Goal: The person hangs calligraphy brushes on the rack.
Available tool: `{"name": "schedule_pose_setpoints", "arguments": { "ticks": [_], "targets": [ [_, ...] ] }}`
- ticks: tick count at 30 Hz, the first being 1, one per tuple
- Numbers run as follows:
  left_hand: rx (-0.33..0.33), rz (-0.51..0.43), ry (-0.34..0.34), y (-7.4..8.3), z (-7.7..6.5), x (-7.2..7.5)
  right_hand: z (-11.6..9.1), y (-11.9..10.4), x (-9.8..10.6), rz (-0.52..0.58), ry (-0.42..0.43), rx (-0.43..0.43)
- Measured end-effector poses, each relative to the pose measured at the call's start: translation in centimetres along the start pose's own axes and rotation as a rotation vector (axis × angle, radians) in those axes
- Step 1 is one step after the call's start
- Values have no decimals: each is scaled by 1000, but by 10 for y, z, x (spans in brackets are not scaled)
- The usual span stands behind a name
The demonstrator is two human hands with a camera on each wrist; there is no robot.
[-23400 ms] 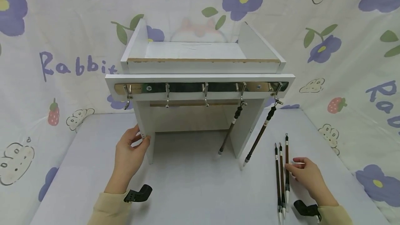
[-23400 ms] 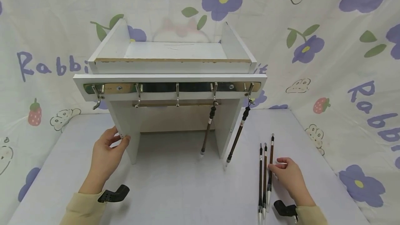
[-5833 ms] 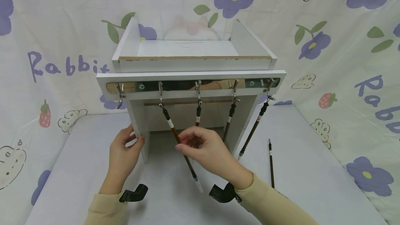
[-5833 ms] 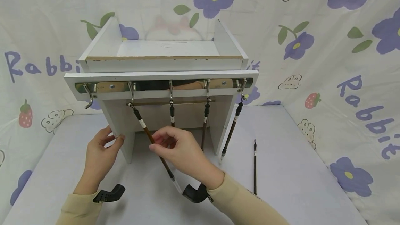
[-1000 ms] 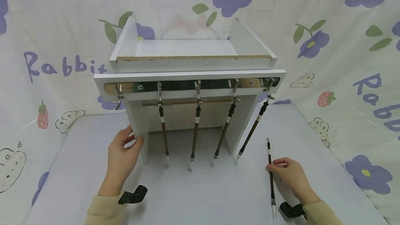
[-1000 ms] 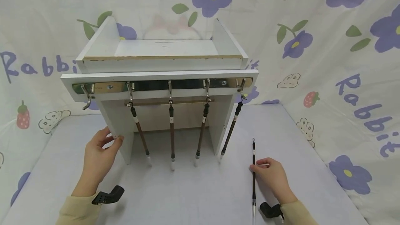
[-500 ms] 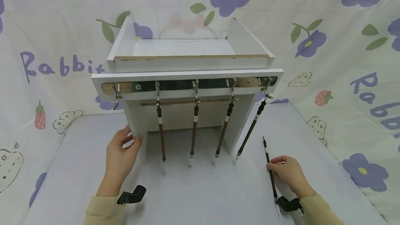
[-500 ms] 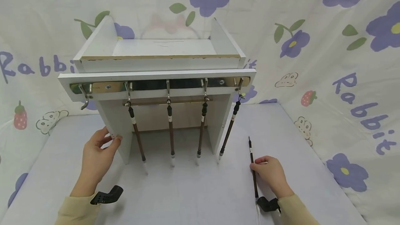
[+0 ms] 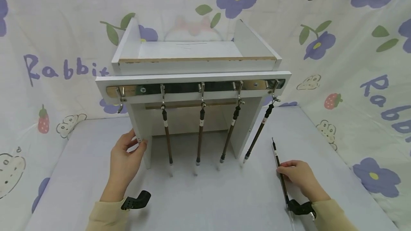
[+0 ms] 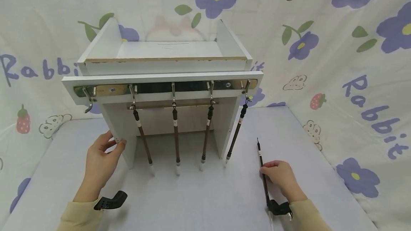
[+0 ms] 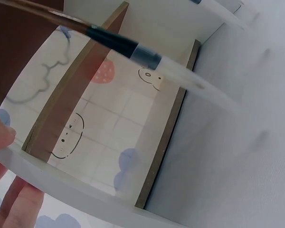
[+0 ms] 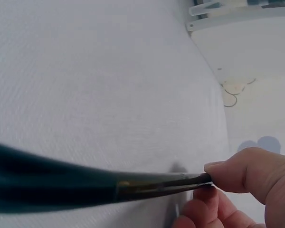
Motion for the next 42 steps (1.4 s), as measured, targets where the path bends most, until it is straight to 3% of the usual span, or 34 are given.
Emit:
{"name": "schedule_pose_setpoints", "arguments": {
  "ticks": [7, 14, 27, 36, 39, 42],
  "targets": [
    [6, 20, -1, 0, -1, -1, -2, -4, 8, 47, -7, 33],
    [-2, 2, 3, 1, -1, 0, -13, -23, 21, 99, -1, 109],
    [-4, 15, -1, 1, 0, -1, -36, -56, 26, 219, 76, 310],
    [-5, 20, 5, 0, 0, -1, -52, -74, 24, 231, 110, 438],
    [-6, 18, 7, 7, -1, 0, -56, -79, 24, 238, 115, 458],
    [-4, 23, 5, 23, -4, 1, -59, -82, 24, 233, 121, 468]
  ]
}}
Point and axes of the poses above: each hand's wrist, its own z-axis towards the middle knuckle, its own x-axis out of the back of the hand, y = z × x, the point moved 1 cm from there along z, towards the middle knuckle, and after that the axes turned 2 degrees about -y, right-handed, at the moved point
